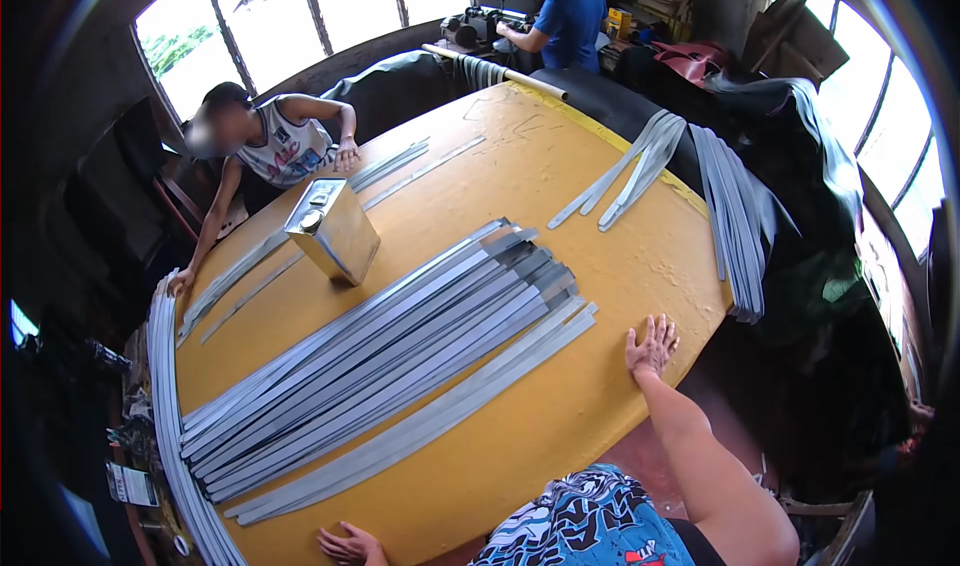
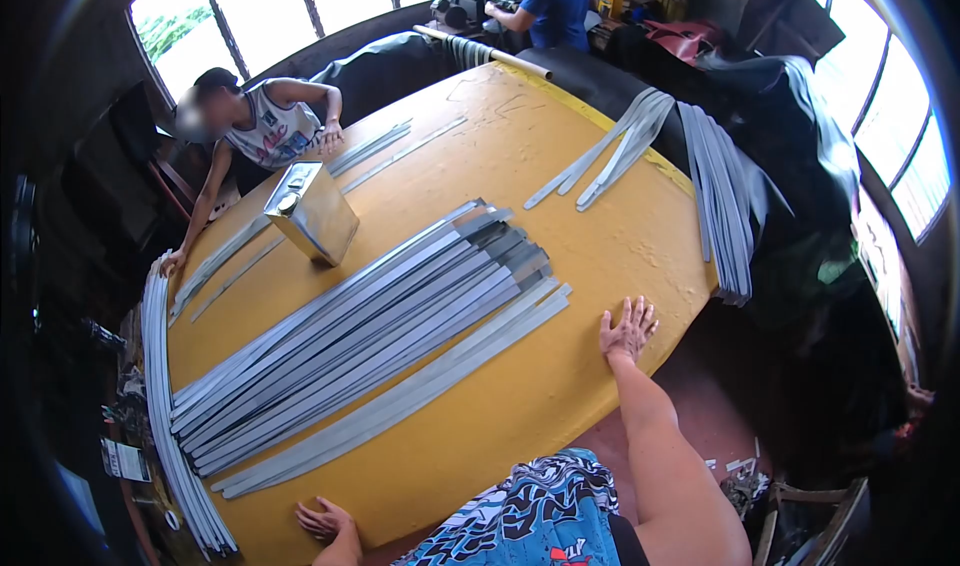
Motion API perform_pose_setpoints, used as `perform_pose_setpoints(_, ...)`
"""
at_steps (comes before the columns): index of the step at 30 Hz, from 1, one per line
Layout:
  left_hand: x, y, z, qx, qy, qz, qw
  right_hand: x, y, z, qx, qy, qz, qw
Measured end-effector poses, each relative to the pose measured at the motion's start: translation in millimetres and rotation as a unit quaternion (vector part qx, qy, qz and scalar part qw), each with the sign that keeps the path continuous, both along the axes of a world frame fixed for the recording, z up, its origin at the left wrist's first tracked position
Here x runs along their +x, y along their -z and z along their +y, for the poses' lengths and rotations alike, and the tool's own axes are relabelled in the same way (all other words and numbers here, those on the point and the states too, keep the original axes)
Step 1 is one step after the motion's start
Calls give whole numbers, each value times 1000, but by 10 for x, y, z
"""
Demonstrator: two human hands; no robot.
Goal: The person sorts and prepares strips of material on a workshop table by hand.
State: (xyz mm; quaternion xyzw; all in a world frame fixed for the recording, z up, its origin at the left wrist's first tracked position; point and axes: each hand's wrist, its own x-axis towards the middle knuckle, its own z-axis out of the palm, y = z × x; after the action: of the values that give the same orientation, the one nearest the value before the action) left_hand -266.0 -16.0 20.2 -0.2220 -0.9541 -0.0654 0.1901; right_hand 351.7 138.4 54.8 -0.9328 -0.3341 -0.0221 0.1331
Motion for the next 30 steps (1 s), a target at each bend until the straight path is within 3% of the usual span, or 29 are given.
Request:
perform_pose_setpoints(9,-202,258,-79,11,25,15,1000,-2,-11,-10,-5,1,3,1000)
perform_pose_setpoints(12,-79,89,-21,-9,-10,-23,1000,-1,-10,4,0,0,5,1000)
perform_pose_setpoints(30,-6,17,-6,-22,-6,10,1000,12,25,7,6,-1,-3,1000)
